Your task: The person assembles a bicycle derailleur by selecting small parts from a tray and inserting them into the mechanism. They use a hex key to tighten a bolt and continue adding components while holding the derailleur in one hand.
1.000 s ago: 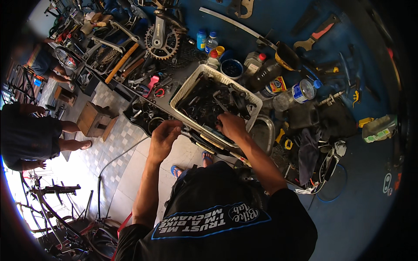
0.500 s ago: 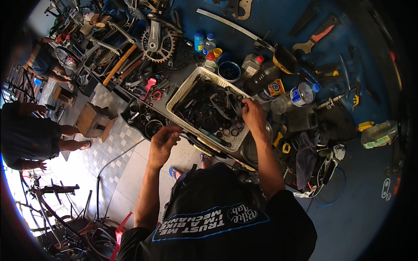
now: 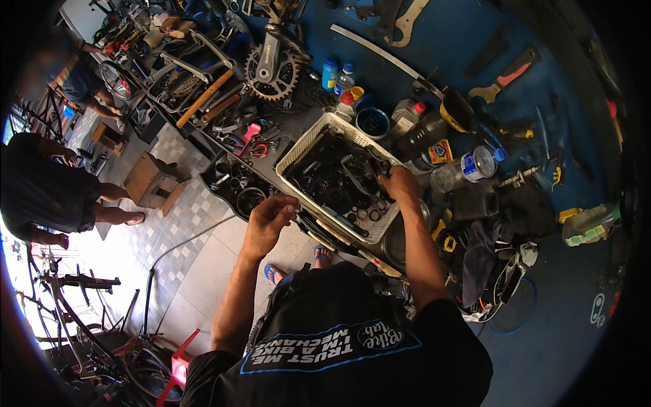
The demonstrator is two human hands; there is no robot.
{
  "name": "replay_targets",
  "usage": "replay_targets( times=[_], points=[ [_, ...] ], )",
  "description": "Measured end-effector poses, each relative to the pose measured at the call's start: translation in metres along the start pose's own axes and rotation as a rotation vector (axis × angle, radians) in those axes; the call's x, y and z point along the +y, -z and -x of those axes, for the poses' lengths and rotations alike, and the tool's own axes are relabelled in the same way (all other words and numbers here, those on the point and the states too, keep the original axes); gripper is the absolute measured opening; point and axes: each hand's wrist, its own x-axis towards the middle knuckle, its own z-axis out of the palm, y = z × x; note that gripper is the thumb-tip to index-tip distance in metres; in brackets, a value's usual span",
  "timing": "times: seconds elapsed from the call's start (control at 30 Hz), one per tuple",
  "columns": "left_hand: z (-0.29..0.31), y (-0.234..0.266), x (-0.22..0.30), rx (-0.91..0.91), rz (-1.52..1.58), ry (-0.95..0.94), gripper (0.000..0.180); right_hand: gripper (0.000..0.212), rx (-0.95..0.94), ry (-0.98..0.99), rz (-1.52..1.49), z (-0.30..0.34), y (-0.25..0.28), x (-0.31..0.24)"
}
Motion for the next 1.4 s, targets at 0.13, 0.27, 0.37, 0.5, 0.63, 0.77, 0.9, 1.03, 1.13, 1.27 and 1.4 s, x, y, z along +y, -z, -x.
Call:
replay_targets(
  times=[0.13,0.27,0.37,0.5,0.63,0.77,0.9,1.03,1.13,1.27,1.4],
  points=[
    [-0.005,-0.001,0.009,-0.023,-0.022,0.022,0.031,0.042,0.154,0.057,-0.228,0.022,0.013,0.003],
    [-0.017,-0.020,0.006,-0.030,0.093,-0.025,0.041,0.045,0.156,0.244,-0.483,0.066,0.067,-0.043],
    [-0.026,-0.046,0.023,-0.081,0.172,-0.061,0.054,0.032,0.107,0.449,-0.709,0.099,0.077,-0.087],
    [-0.029,-0.046,0.011,0.061,0.496,-0.181,0.026,0.038,-0.132,0.619,-1.053,0.131,0.079,-0.129],
    [-0.017,-0.019,0.023,0.144,0.419,-0.190,0.026,0.030,-0.251,0.689,-1.358,0.143,0.074,-0.136],
    [0.000,-0.004,0.031,0.261,0.372,-0.209,0.019,0.031,-0.230,0.828,-1.388,0.150,0.075,-0.149],
    [0.017,0.003,0.046,0.308,0.434,-0.126,0.016,0.040,-0.288,0.698,-1.411,0.159,0.078,-0.166],
    [0.031,0.016,0.043,0.325,0.489,-0.081,0.017,0.028,-0.289,0.617,-1.489,0.160,0.072,-0.182],
    [0.043,0.022,0.051,0.342,0.526,-0.038,0.022,0.019,-0.178,0.712,-1.372,0.161,0.064,-0.192],
    [0.057,0.028,0.056,0.304,0.497,-0.044,0.030,0.021,0.278,1.042,-0.932,0.168,0.072,-0.219],
    [0.068,0.032,0.060,0.266,0.453,-0.106,0.033,0.030,0.526,1.288,-0.649,0.168,0.063,-0.232]
  ],
)
